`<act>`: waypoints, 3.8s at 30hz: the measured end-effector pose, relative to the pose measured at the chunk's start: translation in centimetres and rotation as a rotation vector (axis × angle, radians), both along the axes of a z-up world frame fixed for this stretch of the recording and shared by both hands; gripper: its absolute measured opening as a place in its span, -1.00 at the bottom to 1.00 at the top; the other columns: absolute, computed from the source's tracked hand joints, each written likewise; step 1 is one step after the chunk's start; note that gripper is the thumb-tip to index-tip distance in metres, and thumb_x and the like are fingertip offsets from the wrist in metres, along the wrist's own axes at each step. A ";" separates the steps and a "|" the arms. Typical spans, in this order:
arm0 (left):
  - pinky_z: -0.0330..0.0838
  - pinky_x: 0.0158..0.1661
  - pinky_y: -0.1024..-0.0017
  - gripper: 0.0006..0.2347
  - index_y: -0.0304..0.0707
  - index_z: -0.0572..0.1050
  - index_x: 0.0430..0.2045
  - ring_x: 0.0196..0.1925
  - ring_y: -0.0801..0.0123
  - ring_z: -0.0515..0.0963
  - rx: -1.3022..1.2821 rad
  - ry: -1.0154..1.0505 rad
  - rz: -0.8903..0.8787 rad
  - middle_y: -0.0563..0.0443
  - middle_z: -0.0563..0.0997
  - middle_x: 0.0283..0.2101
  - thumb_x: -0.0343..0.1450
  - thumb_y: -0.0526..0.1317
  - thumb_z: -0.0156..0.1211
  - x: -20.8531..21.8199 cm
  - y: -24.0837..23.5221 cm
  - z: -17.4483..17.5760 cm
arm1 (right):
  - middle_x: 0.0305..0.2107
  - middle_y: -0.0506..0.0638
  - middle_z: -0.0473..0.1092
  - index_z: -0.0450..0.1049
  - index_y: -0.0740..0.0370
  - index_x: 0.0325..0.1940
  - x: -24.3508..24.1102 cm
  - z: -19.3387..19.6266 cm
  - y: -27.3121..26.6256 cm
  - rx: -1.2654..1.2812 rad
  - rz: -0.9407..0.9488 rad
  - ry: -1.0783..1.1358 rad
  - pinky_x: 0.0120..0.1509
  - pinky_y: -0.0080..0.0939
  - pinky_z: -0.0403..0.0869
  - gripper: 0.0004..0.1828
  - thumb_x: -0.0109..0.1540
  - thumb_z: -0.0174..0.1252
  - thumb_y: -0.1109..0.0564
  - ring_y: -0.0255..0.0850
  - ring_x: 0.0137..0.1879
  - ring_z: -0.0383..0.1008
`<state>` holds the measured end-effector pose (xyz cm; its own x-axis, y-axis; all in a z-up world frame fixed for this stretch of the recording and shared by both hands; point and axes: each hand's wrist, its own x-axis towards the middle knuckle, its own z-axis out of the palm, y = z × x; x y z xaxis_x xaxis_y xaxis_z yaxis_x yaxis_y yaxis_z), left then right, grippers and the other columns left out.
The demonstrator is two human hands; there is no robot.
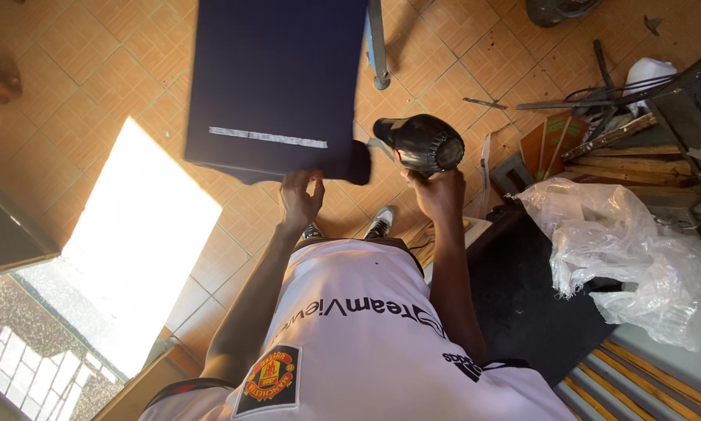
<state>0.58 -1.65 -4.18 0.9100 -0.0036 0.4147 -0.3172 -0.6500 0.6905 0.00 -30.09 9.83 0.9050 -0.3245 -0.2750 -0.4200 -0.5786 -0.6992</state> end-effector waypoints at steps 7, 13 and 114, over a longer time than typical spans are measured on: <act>0.53 -0.10 0.08 -0.77 -0.19 0.58 -0.22 -0.12 -0.09 0.65 -0.258 0.044 -0.143 -0.12 0.65 -0.17 0.27 -0.36 0.40 1.6 -4.6 9.5 | -0.41 0.25 0.55 0.59 0.26 -0.34 -0.3 1.9 3.3 0.023 0.088 -0.079 -0.10 0.54 0.41 -0.73 0.04 0.40 0.02 0.40 -0.12 0.54; 0.16 0.33 -0.05 -0.35 -0.38 0.28 0.29 0.36 -0.25 0.35 -0.110 -0.074 -0.301 -0.31 0.40 0.31 0.28 -0.21 0.39 3.4 -5.3 10.1 | -0.53 0.22 0.55 0.60 0.28 -0.40 -0.9 2.2 5.3 0.062 0.328 -0.135 -0.09 0.19 0.58 -0.96 0.10 0.26 0.31 0.32 -0.31 0.60; 0.31 0.27 0.07 -0.13 -0.38 0.37 0.22 0.26 -0.04 0.51 -0.694 0.154 -0.697 -0.27 0.54 0.17 -0.01 -0.21 0.76 8.5 -10.7 13.1 | 0.42 0.36 0.10 0.20 0.35 0.46 3.9 -13.7 -5.4 -0.307 0.161 -0.444 0.51 0.53 0.06 0.18 0.03 0.55 -0.38 0.35 0.54 0.03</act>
